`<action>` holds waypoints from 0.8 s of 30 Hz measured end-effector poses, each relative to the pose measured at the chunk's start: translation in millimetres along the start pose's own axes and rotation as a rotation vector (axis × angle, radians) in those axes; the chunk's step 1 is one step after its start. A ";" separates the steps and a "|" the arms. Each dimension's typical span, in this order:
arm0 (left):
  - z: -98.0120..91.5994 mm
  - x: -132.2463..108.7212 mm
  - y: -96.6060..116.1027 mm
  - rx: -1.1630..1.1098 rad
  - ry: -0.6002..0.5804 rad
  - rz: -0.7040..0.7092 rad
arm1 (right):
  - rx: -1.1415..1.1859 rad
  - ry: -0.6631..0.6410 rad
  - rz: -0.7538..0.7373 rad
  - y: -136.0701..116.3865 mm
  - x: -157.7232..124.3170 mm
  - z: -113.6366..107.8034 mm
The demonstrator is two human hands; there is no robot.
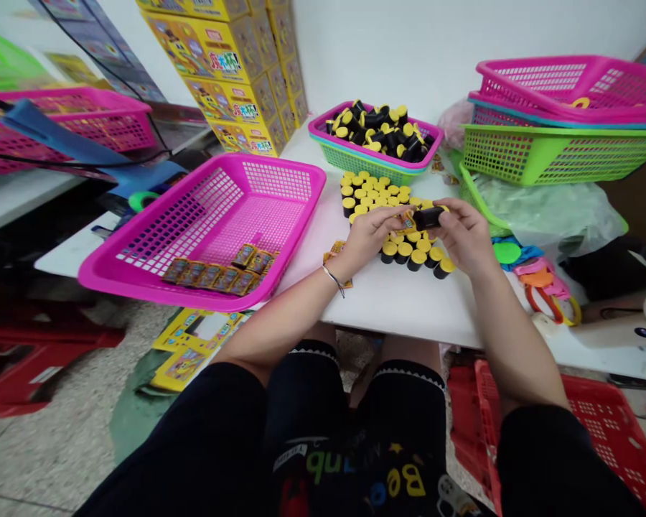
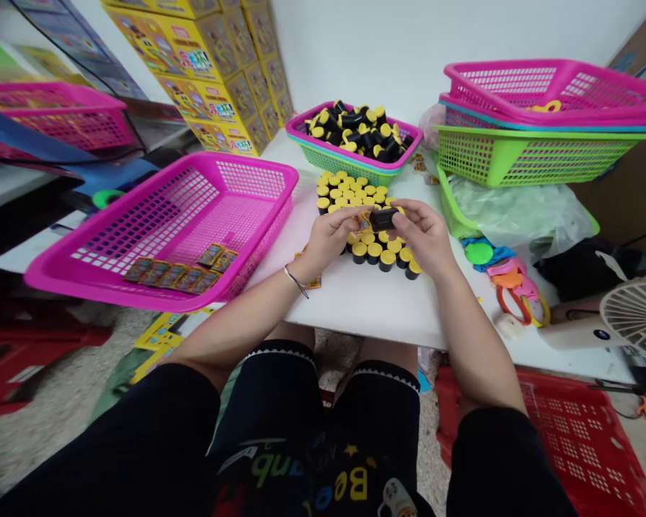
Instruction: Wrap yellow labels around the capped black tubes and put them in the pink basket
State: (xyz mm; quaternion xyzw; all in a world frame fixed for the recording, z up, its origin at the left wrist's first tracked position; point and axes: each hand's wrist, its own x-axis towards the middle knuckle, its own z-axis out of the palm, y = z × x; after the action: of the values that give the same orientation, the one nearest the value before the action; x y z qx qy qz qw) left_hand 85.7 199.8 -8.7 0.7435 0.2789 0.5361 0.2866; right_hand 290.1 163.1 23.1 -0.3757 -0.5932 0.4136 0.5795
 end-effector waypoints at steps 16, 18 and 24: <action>-1.4 -1.8 2.3 0.006 -0.180 -0.026 | -0.153 -0.031 0.036 -4.0 -1.3 2.7; 0.0 -2.4 2.6 -0.015 -0.176 -0.003 | -0.135 -0.059 0.031 -3.2 -2.7 4.2; -2.0 -4.6 2.5 0.078 -0.194 0.105 | -0.179 -0.072 0.039 -0.2 -3.9 3.6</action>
State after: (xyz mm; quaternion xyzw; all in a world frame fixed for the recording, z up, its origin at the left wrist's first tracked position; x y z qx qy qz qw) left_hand 82.8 195.0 -9.3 0.8161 0.2310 0.4644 0.2546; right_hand 286.6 159.2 21.9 -0.4221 -0.6410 0.3833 0.5138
